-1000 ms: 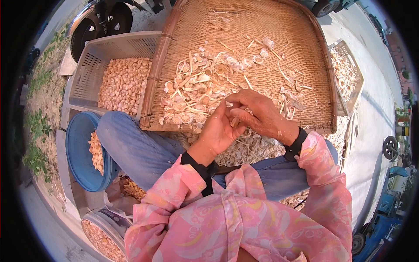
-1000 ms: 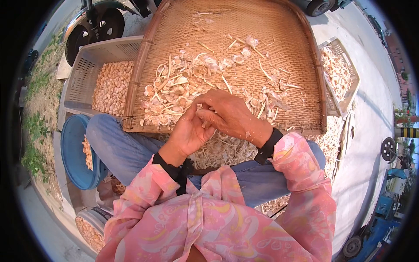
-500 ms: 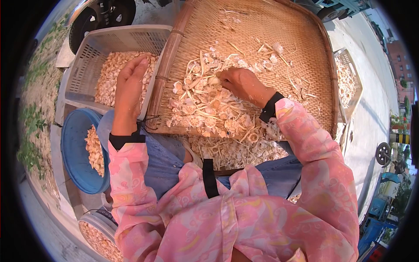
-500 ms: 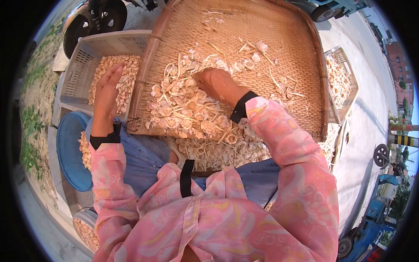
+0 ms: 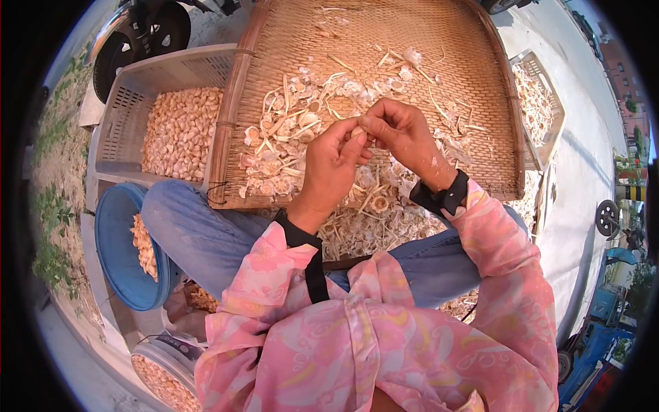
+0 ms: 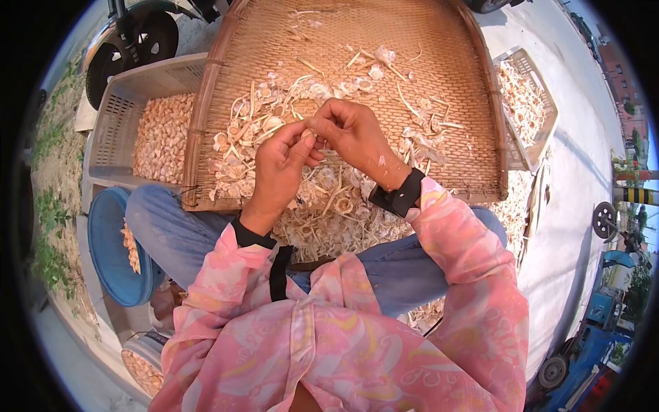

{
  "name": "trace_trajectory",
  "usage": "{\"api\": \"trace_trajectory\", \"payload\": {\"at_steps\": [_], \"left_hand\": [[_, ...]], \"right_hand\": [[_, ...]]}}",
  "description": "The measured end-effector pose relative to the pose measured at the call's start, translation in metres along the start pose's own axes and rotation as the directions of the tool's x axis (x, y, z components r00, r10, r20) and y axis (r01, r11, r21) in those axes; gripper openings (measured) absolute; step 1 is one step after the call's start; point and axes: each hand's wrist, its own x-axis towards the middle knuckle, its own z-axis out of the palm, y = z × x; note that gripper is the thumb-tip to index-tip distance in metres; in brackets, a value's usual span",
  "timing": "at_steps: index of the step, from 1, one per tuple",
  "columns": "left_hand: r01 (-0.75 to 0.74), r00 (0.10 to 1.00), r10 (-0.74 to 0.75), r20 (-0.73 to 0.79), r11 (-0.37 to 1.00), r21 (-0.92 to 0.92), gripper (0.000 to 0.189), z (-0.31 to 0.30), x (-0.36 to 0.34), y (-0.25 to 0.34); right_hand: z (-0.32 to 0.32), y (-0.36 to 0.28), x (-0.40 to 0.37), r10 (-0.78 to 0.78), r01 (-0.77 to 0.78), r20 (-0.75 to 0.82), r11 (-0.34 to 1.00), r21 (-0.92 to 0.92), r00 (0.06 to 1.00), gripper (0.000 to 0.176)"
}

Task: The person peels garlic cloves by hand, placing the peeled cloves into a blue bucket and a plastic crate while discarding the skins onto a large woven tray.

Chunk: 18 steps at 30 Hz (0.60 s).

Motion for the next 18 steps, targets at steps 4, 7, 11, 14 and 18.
{"api": "trace_trajectory", "payload": {"at_steps": [4,7,11,14,18], "left_hand": [[-0.005,1.0,0.004,-0.008,0.997,-0.081,0.027,0.003,-0.002,-0.002],[0.081,0.997,-0.079,0.017,0.984,-0.158,0.026,-0.004,-0.005,0.003],[0.013,0.997,-0.025,-0.075,0.986,-0.168,0.025,-0.044,-0.009,0.034],[-0.021,0.902,0.18,-0.392,0.926,0.377,0.024,-0.131,0.005,0.061],[-0.012,0.918,0.267,-0.293,0.758,0.652,0.024,-0.159,0.006,0.066]], "right_hand": [[-0.004,-0.003,-0.004,0.116,-0.118,0.03,0.992,0.051,0.993,0.024],[-0.015,0.023,0.0,0.088,-0.098,-0.07,0.982,-0.162,0.994,0.024],[-0.028,0.02,-0.009,0.004,-0.082,-0.093,0.517,-0.852,0.996,0.011],[-0.025,0.023,-0.004,-0.203,0.088,-0.037,0.571,-0.816,0.978,0.01],[-0.004,0.025,0.028,-0.242,0.271,0.158,0.566,-0.778,0.957,0.013]]}}
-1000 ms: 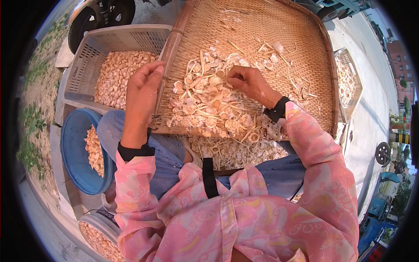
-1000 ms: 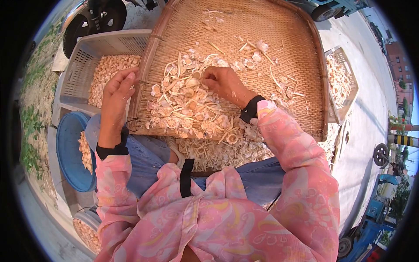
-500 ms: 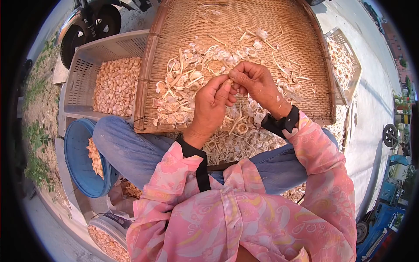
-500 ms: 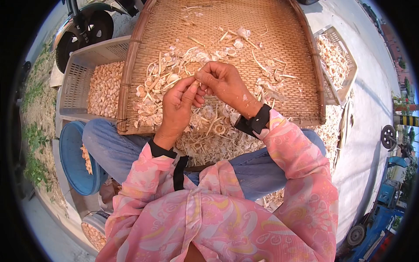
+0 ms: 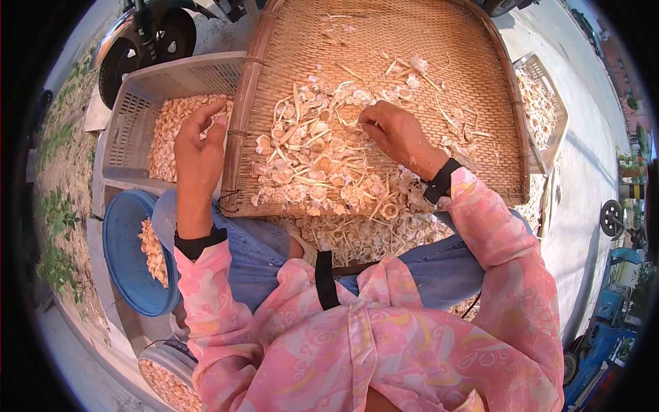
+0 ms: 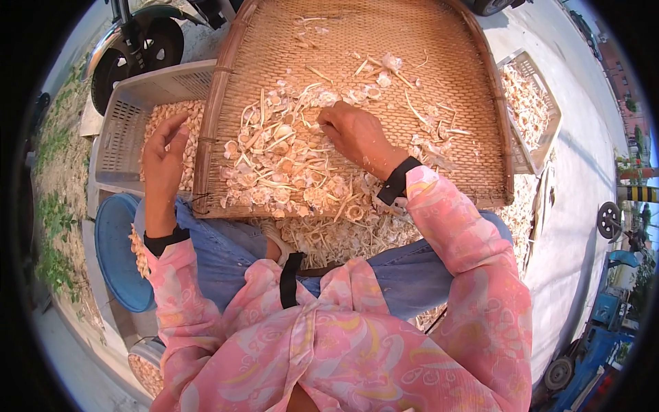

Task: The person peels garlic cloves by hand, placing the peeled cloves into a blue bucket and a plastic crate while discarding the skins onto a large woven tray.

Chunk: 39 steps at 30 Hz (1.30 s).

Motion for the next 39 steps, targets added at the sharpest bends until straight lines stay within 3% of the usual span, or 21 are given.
{"api": "trace_trajectory", "payload": {"at_steps": [1,3,6,11,14,18,22,24,26,27,30,33,35,36,39], "left_hand": [[0.023,0.996,-0.012,0.091,0.993,-0.116,0.022,0.012,-0.005,0.01],[0.136,0.964,-0.112,0.242,0.987,-0.087,0.021,0.037,-0.018,0.021],[0.111,0.941,-0.09,0.325,0.993,-0.045,0.022,0.069,-0.035,0.016],[-0.26,0.913,0.197,0.358,0.956,0.135,0.017,0.117,-0.038,0.025],[-0.413,0.851,0.269,0.45,0.874,0.258,0.013,0.154,-0.018,0.017],[-0.517,0.791,0.221,0.57,0.74,0.43,0.013,0.179,-0.01,0.021],[-0.468,0.831,0.314,0.459,0.841,0.271,0.025,0.173,-0.009,0.02],[-0.447,0.844,0.384,0.375,0.889,0.096,0.033,0.164,-0.018,0.029],[-0.493,0.816,0.426,0.39,0.866,0.086,0.045,0.158,-0.028,0.041],[-0.503,0.805,0.435,0.403,0.861,0.074,0.046,0.154,-0.033,0.05],[-0.511,0.794,0.462,0.395,0.859,0.023,0.049,0.148,-0.039,0.062],[-0.435,0.829,0.44,0.346,0.895,-0.098,0.044,0.143,-0.042,0.061],[-0.334,0.863,0.369,0.345,0.929,-0.158,0.039,0.138,-0.046,0.061],[-0.358,0.855,0.386,0.346,0.923,-0.144,0.037,0.136,-0.046,0.06],[-0.42,0.826,0.417,0.38,0.904,-0.079,0.031,0.129,-0.047,0.064]], "right_hand": [[0.007,-0.004,0.008,-0.023,0.026,0.034,0.997,-0.072,0.999,0.014],[0.019,0.002,0.02,-0.053,0.078,0.143,0.981,-0.178,0.988,0.014],[0.015,0.014,0.025,0.019,0.022,0.217,0.983,-0.185,0.976,0.013],[-0.014,0.023,-0.013,0.163,-0.064,0.194,0.899,-0.434,0.967,0.012],[-0.025,0.013,-0.031,0.194,-0.07,0.242,0.894,-0.443,0.951,0.014],[-0.023,0.007,-0.043,0.16,-0.111,0.152,0.951,-0.289,0.975,0.017],[-0.016,0.014,-0.04,0.144,-0.143,0.004,0.981,0.128,0.99,0.016],[-0.021,0.01,-0.038,0.223,-0.235,0.076,0.905,0.354,0.972,0.019],[-0.022,0.006,-0.035,0.259,-0.318,0.184,0.789,0.526,0.948,0.022],[-0.016,0.004,-0.033,0.221,-0.268,0.153,0.748,0.608,0.963,0.025],[-0.019,-0.007,-0.032,0.223,-0.358,0.281,0.593,0.721,0.934,0.023],[-0.025,-0.009,-0.035,0.201,-0.381,0.325,0.544,0.748,0.924,0.023],[-0.027,-0.014,-0.038,0.173,-0.35,0.306,0.554,0.755,0.936,0.024],[-0.027,-0.016,-0.039,0.159,-0.335,0.298,0.559,0.759,0.941,0.024],[-0.025,-0.018,-0.044,0.059,-0.183,0.216,0.763,0.62,0.975,0.025]]}}
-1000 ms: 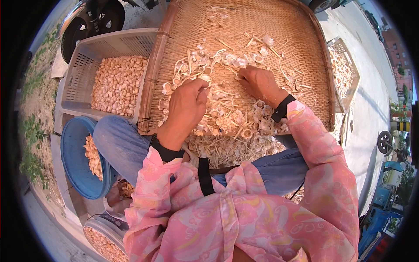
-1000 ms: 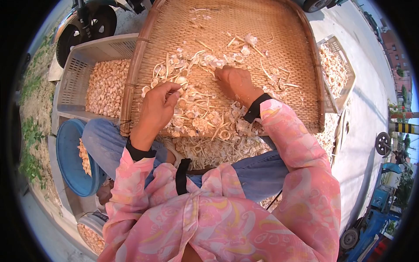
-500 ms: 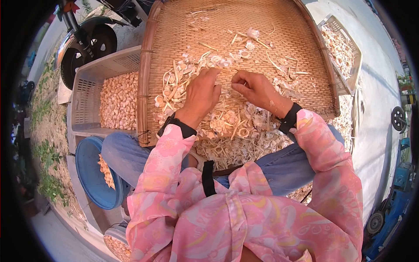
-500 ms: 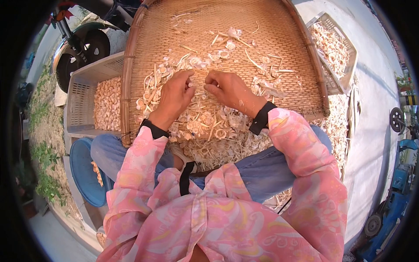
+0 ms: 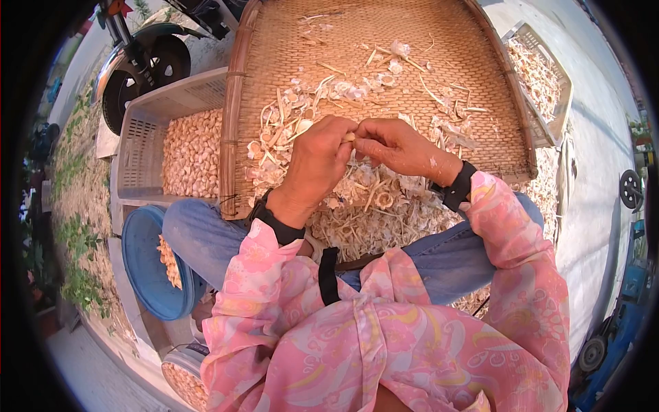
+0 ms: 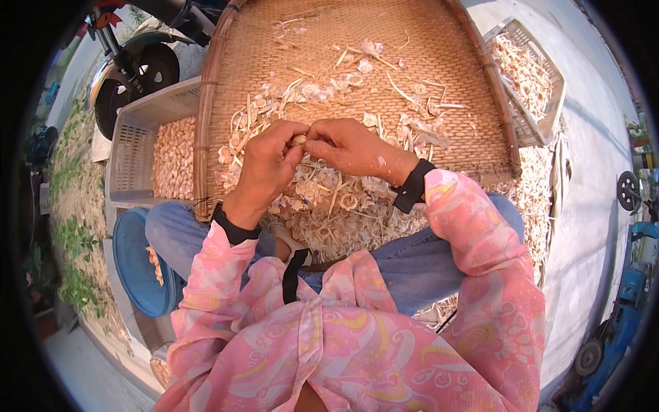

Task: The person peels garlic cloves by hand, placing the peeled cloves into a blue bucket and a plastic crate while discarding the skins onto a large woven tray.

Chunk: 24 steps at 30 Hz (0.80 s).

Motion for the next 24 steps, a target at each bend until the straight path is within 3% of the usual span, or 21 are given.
{"api": "trace_trajectory", "payload": {"at_steps": [3,6,9,11,14,20,24], "left_hand": [[-0.01,0.998,0.006,0.057,0.997,0.074,0.026,-0.003,0.001,0.005],[0.014,0.999,-0.015,0.038,0.999,0.038,0.023,0.001,0.0,0.004],[0.104,0.994,-0.104,0.028,0.994,-0.021,0.021,0.006,-0.002,0.003],[0.17,0.985,-0.17,0.008,0.984,-0.051,0.019,0.017,-0.004,0.001],[0.307,0.95,-0.312,0.032,0.904,-0.299,0.016,0.027,-0.008,-0.004],[0.408,0.909,-0.398,0.123,0.794,-0.451,0.014,0.027,-0.014,-0.014],[0.466,0.881,-0.45,0.147,0.772,-0.432,0.014,0.021,-0.014,-0.008]], "right_hand": [[0.002,-0.004,0.001,-0.092,0.066,-0.041,0.899,-0.432,0.995,0.024],[0.004,-0.006,-0.002,-0.045,0.003,-0.066,0.847,-0.531,0.997,0.022],[0.011,0.003,-0.003,-0.127,0.04,-0.098,0.786,-0.616,0.987,0.022],[0.014,0.001,-0.003,-0.148,0.03,-0.123,0.748,-0.663,0.981,0.023],[0.012,-0.001,-0.001,-0.104,-0.013,-0.125,0.716,-0.698,0.987,0.026],[0.016,-0.007,0.003,-0.042,-0.059,-0.131,0.733,-0.677,0.991,0.029],[0.021,0.001,0.006,-0.007,-0.086,-0.155,0.808,-0.583,0.988,0.033]]}}
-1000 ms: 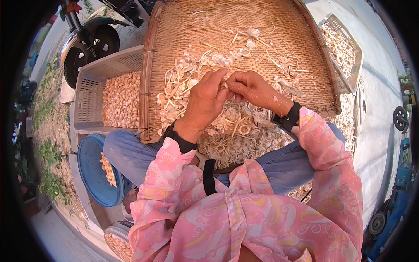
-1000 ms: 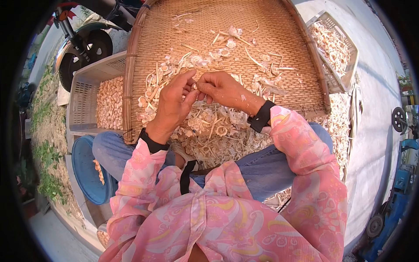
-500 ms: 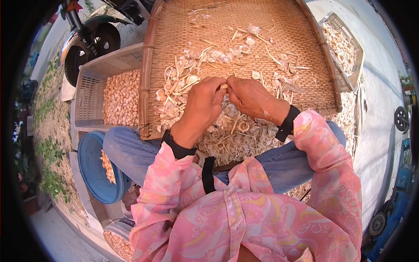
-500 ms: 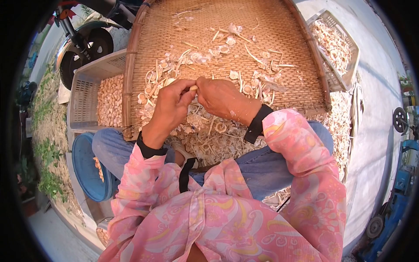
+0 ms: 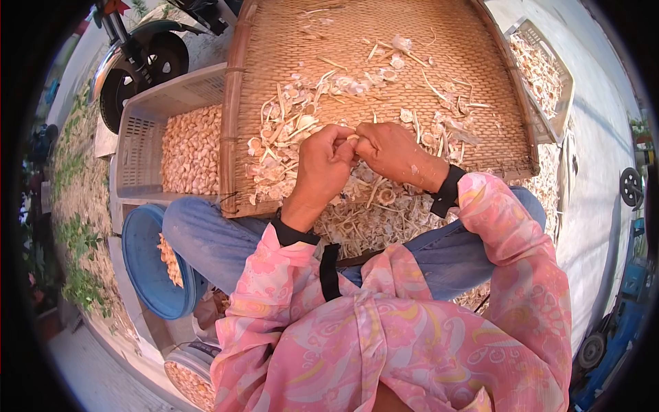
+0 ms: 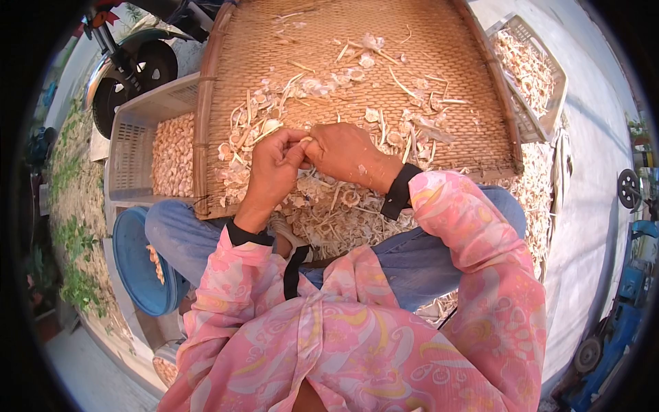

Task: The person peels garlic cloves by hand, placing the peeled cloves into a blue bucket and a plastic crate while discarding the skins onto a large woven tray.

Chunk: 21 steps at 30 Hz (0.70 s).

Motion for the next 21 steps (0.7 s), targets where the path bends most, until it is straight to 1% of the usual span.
{"api": "trace_trajectory", "payload": {"at_steps": [2,3,6,8,9,11,12,14,15,17,19,21], "left_hand": [[0.025,1.0,-0.025,-0.003,1.0,-0.015,0.014,-0.001,-0.001,0.003],[0.043,0.999,-0.043,0.003,0.997,-0.058,0.015,-0.002,0.0,0.004],[0.084,0.996,-0.083,0.017,0.983,-0.162,0.015,-0.006,0.0,0.005],[0.088,0.996,-0.085,0.023,0.974,-0.209,0.015,-0.008,0.002,0.003],[0.114,0.993,-0.105,0.049,0.961,-0.254,0.016,-0.009,0.001,0.005],[0.166,0.985,-0.139,0.103,0.925,-0.341,0.018,-0.014,0.0,0.011],[0.155,0.987,-0.127,0.1,0.922,-0.356,0.018,-0.015,0.0,0.011],[0.133,0.99,-0.105,0.094,0.916,-0.379,0.02,-0.018,-0.002,0.01],[0.113,0.992,-0.087,0.088,0.932,-0.346,0.02,-0.017,-0.002,0.011],[0.08,0.995,-0.058,0.084,0.956,-0.282,0.021,-0.012,-0.006,0.014],[0.056,0.994,-0.024,0.11,0.952,-0.302,0.02,-0.013,-0.009,0.019],[0.052,0.991,-0.006,0.133,0.936,-0.347,0.02,-0.016,-0.013,0.023]], "right_hand": [[0.002,-0.001,0.0,0.002,-0.002,0.029,1.0,-0.018,1.0,0.035],[0.001,-0.002,0.0,0.003,-0.002,0.044,1.0,-0.028,0.999,0.036],[-0.007,-0.01,0.0,-0.004,0.037,0.149,0.975,-0.219,0.989,0.037],[-0.01,-0.01,0.001,-0.021,0.038,0.106,0.987,-0.158,0.994,0.034],[-0.011,-0.008,0.0,-0.026,0.036,0.085,0.991,-0.127,0.996,0.033],[-0.012,0.0,-0.002,-0.099,0.098,0.051,0.995,0.015,0.994,0.032],[-0.013,0.002,-0.001,-0.138,0.136,0.027,0.987,0.084,0.99,0.031],[-0.013,-0.001,-0.002,-0.142,0.14,0.026,0.989,0.045,0.99,0.031],[-0.014,-0.002,-0.003,-0.139,0.138,0.028,0.99,0.023,0.99,0.031],[-0.016,0.0,-0.005,-0.182,0.181,-0.001,0.978,0.102,0.983,0.033],[-0.016,0.002,-0.006,-0.237,0.238,-0.026,0.96,0.145,0.971,0.033],[-0.015,0.001,-0.008,-0.168,0.161,-0.021,0.896,0.414,0.986,0.032]]}}
